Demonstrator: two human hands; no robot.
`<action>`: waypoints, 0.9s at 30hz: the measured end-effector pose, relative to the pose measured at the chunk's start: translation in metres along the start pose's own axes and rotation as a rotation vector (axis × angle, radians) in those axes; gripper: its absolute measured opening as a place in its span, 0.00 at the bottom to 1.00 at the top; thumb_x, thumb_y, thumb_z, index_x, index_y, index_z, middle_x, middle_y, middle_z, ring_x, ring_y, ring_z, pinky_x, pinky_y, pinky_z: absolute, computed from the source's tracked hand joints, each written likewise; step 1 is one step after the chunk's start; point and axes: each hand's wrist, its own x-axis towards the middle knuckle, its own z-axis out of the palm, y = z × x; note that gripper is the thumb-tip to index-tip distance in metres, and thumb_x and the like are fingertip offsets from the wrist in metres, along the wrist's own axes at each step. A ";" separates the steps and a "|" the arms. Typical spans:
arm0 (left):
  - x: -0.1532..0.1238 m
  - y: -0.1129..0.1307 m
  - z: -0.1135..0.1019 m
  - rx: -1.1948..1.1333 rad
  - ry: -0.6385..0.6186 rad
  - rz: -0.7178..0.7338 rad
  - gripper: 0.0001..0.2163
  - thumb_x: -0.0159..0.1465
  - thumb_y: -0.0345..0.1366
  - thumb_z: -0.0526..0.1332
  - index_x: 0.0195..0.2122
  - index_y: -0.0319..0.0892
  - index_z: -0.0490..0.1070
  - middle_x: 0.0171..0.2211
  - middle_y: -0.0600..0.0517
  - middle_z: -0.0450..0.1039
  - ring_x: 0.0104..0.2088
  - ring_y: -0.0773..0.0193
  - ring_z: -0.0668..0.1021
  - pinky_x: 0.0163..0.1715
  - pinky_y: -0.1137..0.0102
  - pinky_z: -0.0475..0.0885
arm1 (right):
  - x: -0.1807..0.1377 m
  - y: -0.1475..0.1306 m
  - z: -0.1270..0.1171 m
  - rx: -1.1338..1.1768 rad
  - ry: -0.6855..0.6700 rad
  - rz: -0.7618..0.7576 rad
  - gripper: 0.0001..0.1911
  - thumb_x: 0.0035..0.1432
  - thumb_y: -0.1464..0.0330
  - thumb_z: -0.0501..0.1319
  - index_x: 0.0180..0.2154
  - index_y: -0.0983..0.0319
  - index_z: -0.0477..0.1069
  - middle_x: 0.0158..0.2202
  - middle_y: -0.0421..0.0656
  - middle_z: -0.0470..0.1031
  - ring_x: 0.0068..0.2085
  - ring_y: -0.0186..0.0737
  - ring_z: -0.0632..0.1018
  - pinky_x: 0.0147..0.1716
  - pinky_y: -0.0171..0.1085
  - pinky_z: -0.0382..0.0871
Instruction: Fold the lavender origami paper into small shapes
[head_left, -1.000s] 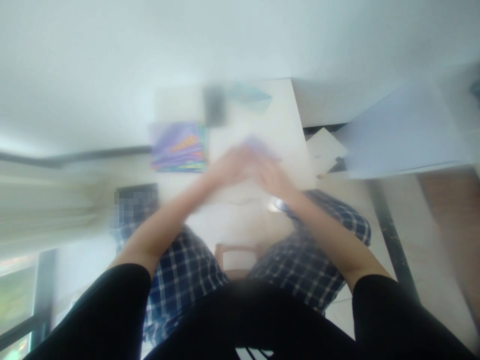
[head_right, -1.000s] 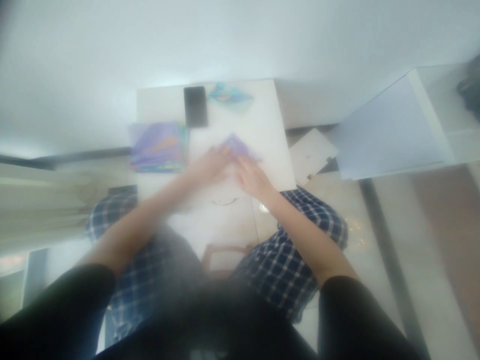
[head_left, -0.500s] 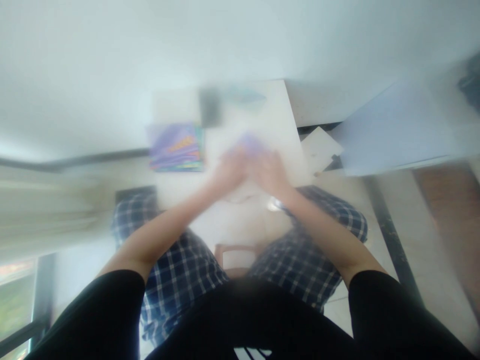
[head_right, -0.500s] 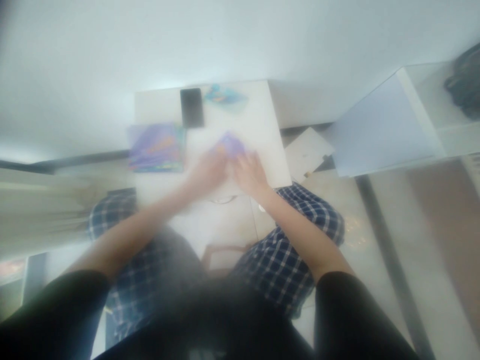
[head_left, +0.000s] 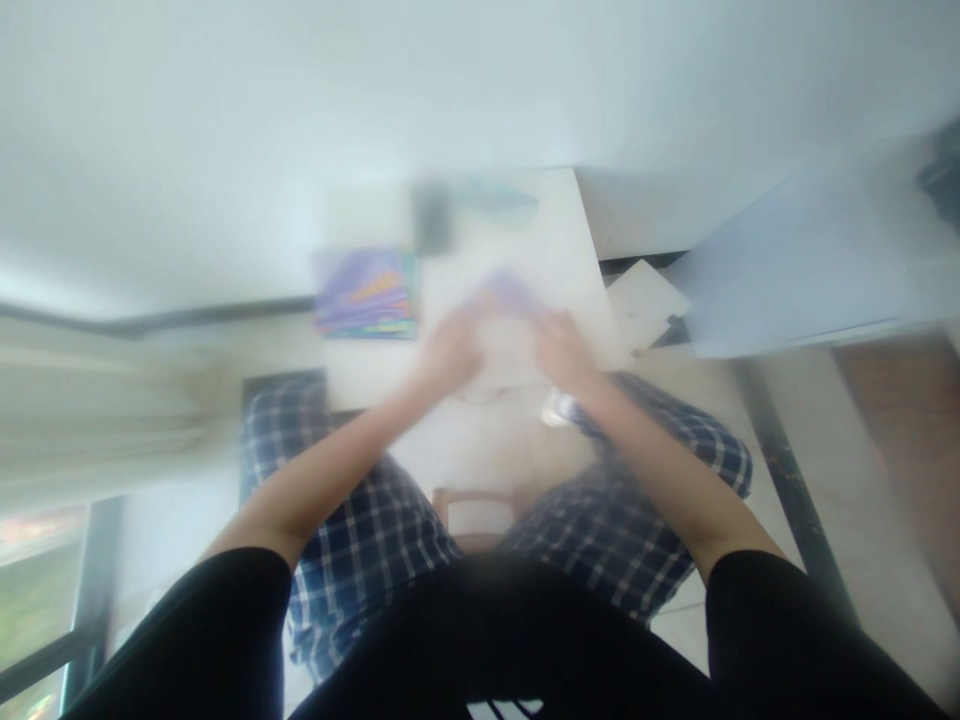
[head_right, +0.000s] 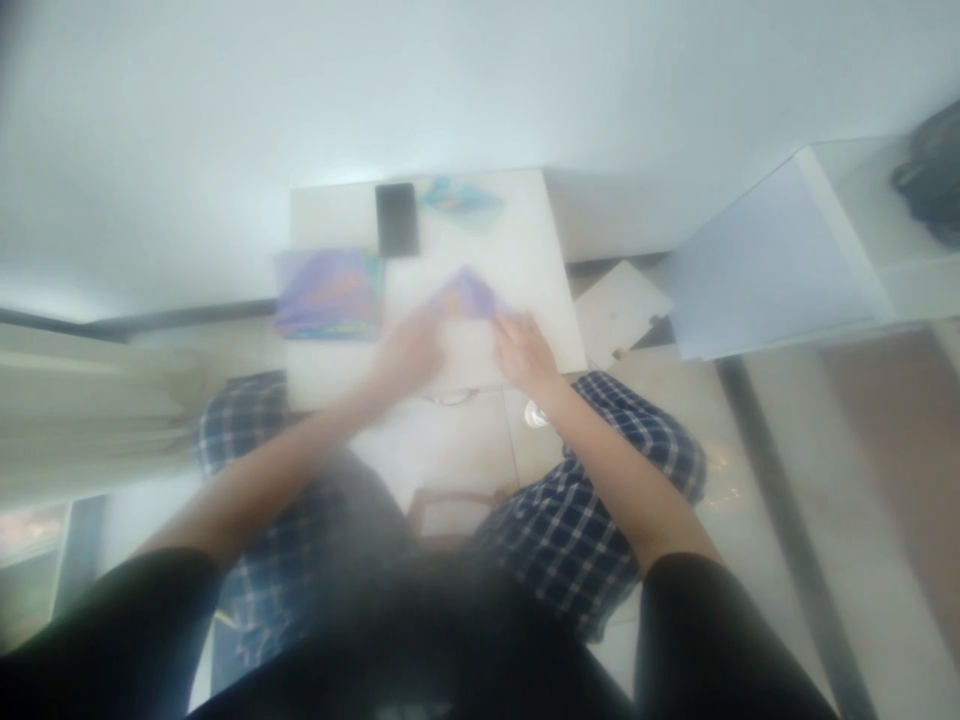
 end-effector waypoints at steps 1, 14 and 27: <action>-0.001 0.001 0.000 0.031 -0.005 -0.011 0.33 0.64 0.35 0.54 0.70 0.30 0.54 0.71 0.36 0.53 0.72 0.46 0.57 0.72 0.51 0.50 | -0.001 0.001 0.002 0.003 0.003 0.002 0.26 0.67 0.71 0.45 0.63 0.71 0.65 0.64 0.57 0.68 0.64 0.55 0.68 0.69 0.61 0.50; -0.001 0.002 0.000 0.153 0.037 -0.049 0.33 0.63 0.33 0.53 0.69 0.23 0.52 0.70 0.29 0.54 0.71 0.42 0.58 0.70 0.50 0.52 | -0.003 0.014 0.003 -0.007 -0.003 0.084 0.26 0.67 0.71 0.44 0.60 0.74 0.66 0.63 0.59 0.69 0.65 0.53 0.68 0.70 0.57 0.49; -0.005 0.010 -0.012 0.136 0.024 -0.066 0.30 0.65 0.34 0.49 0.68 0.26 0.56 0.70 0.32 0.54 0.72 0.44 0.55 0.71 0.44 0.44 | -0.008 0.020 0.000 -0.022 0.094 0.145 0.24 0.65 0.72 0.46 0.56 0.71 0.70 0.57 0.58 0.73 0.59 0.56 0.70 0.68 0.59 0.54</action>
